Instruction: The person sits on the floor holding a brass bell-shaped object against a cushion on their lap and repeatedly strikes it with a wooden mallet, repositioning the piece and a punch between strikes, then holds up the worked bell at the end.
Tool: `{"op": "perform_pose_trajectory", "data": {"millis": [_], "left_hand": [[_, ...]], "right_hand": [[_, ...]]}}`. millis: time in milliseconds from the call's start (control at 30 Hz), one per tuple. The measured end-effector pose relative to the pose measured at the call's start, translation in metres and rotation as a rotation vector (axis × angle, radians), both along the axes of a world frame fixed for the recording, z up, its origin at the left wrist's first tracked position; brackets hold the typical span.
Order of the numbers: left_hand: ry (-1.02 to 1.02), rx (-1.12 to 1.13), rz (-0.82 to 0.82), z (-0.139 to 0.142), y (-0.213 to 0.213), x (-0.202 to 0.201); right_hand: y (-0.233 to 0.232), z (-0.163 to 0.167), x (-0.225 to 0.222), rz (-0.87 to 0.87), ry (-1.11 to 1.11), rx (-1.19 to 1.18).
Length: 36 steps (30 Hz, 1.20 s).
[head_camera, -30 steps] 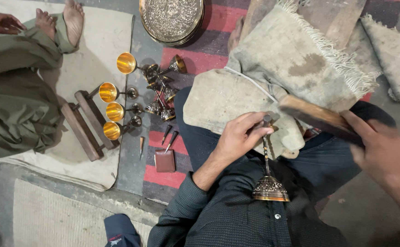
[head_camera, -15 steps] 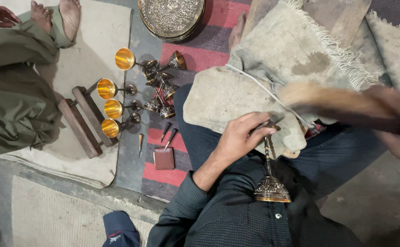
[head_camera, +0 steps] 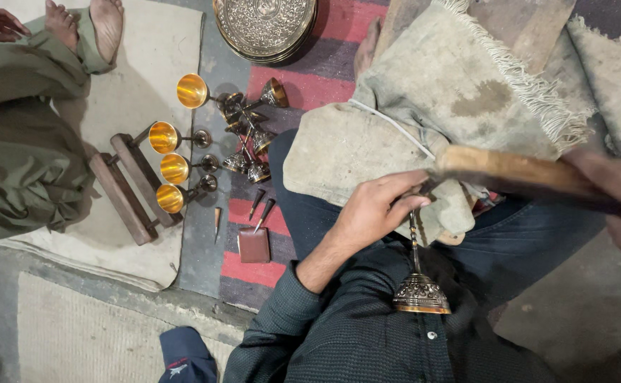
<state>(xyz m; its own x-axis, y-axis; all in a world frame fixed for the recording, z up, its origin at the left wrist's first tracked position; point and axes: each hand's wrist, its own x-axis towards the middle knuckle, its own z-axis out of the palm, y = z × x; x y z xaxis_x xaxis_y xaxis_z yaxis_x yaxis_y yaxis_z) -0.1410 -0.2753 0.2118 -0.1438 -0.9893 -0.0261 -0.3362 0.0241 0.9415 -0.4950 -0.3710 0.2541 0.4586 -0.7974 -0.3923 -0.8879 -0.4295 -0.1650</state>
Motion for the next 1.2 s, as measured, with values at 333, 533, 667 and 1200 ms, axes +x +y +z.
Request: {"op": "perform_pose_trajectory", "data": {"millis": [333, 533, 667, 1200], "left_hand": [[0.011, -0.122, 0.122, -0.010, 0.011, -0.006], [0.053, -0.047, 0.242, -0.013, 0.020, -0.015], [0.048, -0.028, 0.299, -0.012, 0.025, -0.019], [0.094, -0.061, 0.215, -0.006, 0.020, -0.015]], "right_hand": [[-0.011, -0.025, -0.006, 0.074, -0.201, -0.077], [-0.006, 0.015, 0.020, 0.154, 0.119, 0.005], [-0.013, 0.029, 0.038, 0.041, -0.158, 0.074], [-0.017, 0.026, 0.038, -0.024, -0.216, 0.028]]}}
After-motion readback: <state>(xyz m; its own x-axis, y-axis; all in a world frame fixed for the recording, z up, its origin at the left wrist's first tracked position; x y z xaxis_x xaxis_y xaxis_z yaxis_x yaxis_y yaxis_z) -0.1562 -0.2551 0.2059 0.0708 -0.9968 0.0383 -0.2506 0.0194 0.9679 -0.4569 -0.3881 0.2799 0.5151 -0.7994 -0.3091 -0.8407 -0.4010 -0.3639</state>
